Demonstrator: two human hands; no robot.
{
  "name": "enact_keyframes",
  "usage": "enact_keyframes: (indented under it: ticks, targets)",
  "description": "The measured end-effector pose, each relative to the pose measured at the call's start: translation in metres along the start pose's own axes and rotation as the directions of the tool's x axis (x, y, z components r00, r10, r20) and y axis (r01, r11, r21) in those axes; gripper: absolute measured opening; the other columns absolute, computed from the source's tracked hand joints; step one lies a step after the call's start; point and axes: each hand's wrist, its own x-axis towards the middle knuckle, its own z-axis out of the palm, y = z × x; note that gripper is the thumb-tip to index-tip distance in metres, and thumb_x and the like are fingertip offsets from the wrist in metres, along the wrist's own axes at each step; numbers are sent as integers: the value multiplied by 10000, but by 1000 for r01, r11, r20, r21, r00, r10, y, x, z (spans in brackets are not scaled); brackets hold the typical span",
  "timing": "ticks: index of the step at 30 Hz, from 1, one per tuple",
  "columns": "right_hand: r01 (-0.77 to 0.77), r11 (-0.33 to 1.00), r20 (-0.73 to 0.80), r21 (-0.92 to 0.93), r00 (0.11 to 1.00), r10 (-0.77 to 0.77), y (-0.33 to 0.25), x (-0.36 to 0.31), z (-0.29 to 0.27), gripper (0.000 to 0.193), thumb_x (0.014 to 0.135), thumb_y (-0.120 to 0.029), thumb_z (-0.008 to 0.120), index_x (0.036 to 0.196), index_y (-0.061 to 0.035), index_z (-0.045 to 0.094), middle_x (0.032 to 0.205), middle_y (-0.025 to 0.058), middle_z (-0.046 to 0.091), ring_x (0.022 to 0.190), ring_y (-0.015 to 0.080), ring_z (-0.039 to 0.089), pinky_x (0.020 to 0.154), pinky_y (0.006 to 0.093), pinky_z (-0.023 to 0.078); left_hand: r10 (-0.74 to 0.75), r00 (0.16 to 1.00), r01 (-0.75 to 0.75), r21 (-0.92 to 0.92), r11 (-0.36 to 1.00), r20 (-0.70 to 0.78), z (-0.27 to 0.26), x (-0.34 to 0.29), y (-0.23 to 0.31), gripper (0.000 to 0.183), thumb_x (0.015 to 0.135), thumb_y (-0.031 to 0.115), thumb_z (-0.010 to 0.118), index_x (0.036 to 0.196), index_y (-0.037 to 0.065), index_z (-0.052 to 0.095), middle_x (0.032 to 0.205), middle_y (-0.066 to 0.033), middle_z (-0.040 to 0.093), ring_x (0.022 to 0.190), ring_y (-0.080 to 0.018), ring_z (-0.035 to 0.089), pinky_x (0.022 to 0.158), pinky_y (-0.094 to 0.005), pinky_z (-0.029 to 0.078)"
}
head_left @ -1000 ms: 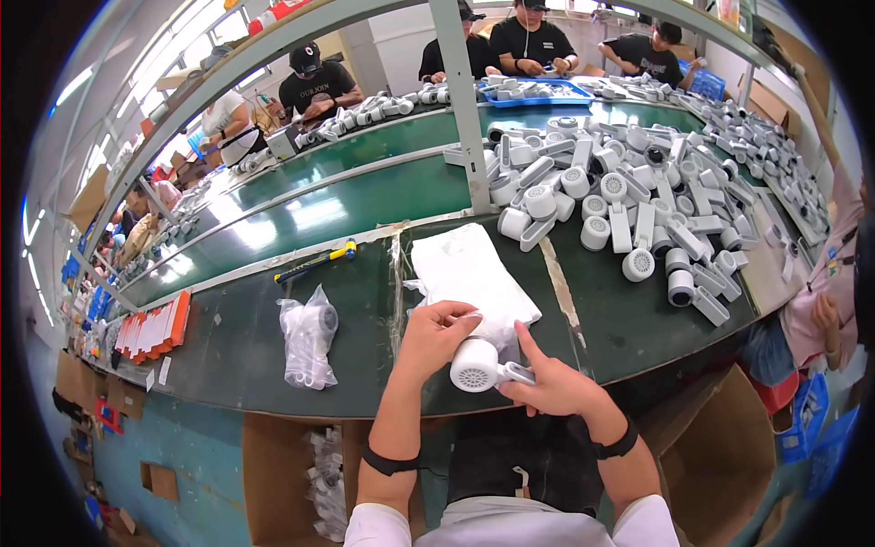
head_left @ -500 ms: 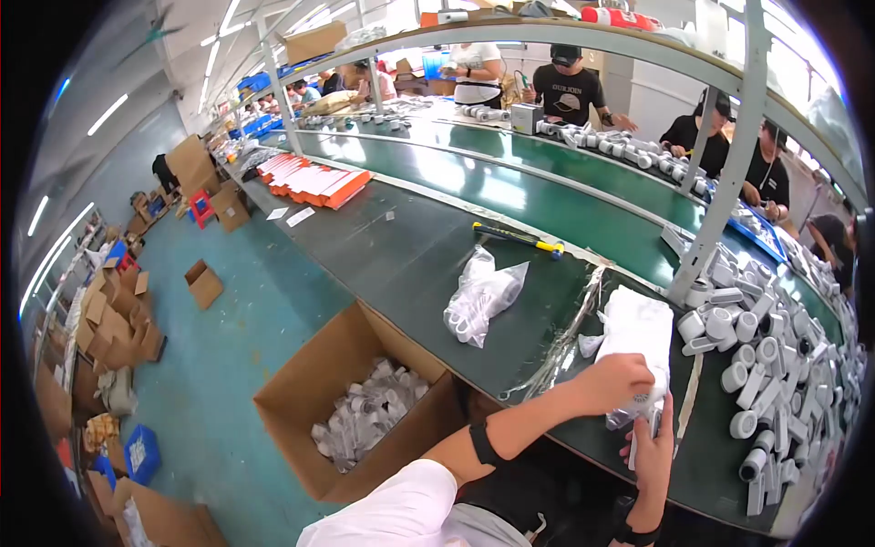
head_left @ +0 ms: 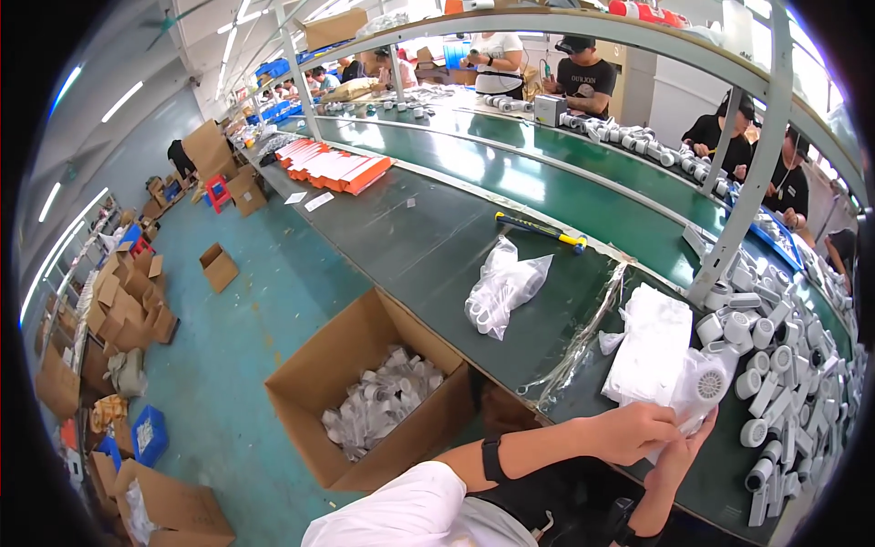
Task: The person picks up a fan from a pile, slides it into a plastic bag, and places the bagged fan into a cardboard box, repeating this process for several fans.
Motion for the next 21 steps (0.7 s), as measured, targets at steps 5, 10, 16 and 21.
enact_keyframes:
  ticks: [5, 10, 16, 21]
  targets:
    - [16, 996, 67, 93, 998, -22, 6, 2, -12, 675, 884, -19, 556, 1480, -89, 247, 1357, 112, 485, 1131, 222, 568, 933, 331, 476, -20, 1000, 22, -174, 985, 11, 8, -4, 7, 235, 771, -62, 634, 997, 2, 636, 963, -126, 587, 853, -320, 597, 731, -364, 500]
    - [-66, 997, 76, 33, 995, 63, 6, -8, -11, 537, 946, -154, 568, 1433, -87, 352, 1272, 73, 548, 1070, 200, 598, 837, 303, 513, -228, 972, 187, -388, 903, -62, -7, -7, 14, 234, 856, -4, 651, 1083, 26, 604, 1047, -70, 562, 883, -183, 609, 746, -332, 508]
    - [126, 992, -12, -21, 992, -126, 34, -16, 0, 563, 960, -230, 587, 1431, -46, 339, 1293, 100, 503, 1128, 212, 552, 899, 327, 478, -595, 799, 277, -823, 496, -90, 30, -25, -19, 514, 981, 173, 581, 1421, 32, 355, 1266, -36, 516, 1083, -101, 532, 930, -285, 457]
    - [498, 735, 86, -460, 849, -522, 49, -13, 2, 547, 930, -219, 628, 1363, 1, 377, 1298, 134, 492, 1081, 215, 548, 911, 335, 450, -595, 787, 389, -879, 274, 163, 24, -28, -6, 589, 1004, 257, 550, 1496, 64, 291, 1347, -39, 506, 1186, -102, 484, 967, -275, 437]
